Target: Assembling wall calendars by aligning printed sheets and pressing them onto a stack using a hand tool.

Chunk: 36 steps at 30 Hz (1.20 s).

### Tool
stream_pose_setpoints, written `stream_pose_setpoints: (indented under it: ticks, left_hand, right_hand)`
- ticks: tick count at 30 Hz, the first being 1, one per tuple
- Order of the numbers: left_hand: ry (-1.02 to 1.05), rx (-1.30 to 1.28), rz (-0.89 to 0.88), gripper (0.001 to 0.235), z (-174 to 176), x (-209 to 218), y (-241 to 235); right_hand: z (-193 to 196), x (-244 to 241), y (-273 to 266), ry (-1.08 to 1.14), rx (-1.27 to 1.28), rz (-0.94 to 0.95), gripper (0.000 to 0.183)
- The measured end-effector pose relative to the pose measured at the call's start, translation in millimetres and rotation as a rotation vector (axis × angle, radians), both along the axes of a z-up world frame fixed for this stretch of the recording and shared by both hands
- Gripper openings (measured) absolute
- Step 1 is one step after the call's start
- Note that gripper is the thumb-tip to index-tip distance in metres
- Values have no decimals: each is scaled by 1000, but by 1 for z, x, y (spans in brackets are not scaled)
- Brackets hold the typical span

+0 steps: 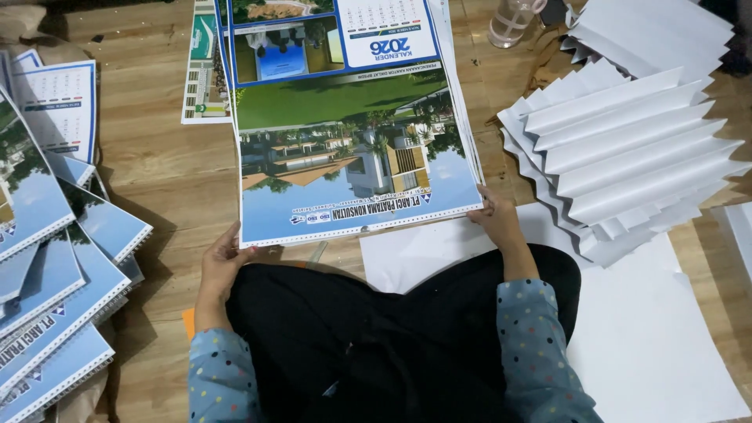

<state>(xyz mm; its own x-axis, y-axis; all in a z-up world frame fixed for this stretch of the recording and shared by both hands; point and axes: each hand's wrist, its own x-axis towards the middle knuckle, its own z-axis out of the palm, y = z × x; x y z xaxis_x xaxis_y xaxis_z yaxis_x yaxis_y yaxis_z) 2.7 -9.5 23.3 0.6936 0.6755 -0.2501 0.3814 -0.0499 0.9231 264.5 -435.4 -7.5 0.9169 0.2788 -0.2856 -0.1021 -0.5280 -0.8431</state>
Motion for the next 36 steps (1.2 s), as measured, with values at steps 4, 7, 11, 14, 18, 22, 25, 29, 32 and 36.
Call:
stream_pose_setpoints:
  ticks: [4,7,11,14,18,22,25,29,32,36]
  left_hand:
    - [15,-33,13,62,-5,4,2]
    - [70,4,16,61,-22,1,12]
    - [61,-31,41,60,-21,1,9]
    - [-34,-133,61,60,-26,1,13]
    - [-51,-127,63,61,-22,1,10]
    - [14,-18,-20,73,-13,0,6]
    - [11,26,5,72,-13,0,6]
    - [42,75,24,70,-15,6,9]
    - [68,90,36,67,-24,5,11]
    - [105,119,6,66,-27,1,15]
  right_hand:
    - [9,-3,1,-31,-23,7,62]
    - [8,-2,1,-67,-70,34,61]
    - [-4,2,-2,-129,-77,28,62]
    - [2,0,-1,-123,-94,17,57]
    - [2,1,0,-120,-92,13,57]
    - [-7,2,-1,-169,-50,50,59]
    - [-13,5,-5,-212,-39,77,58]
    - [-19,9,-4,-193,-16,60,59]
    - [0,4,0,-127,12,63,60]
    - [-26,9,0,-173,-40,45,59]
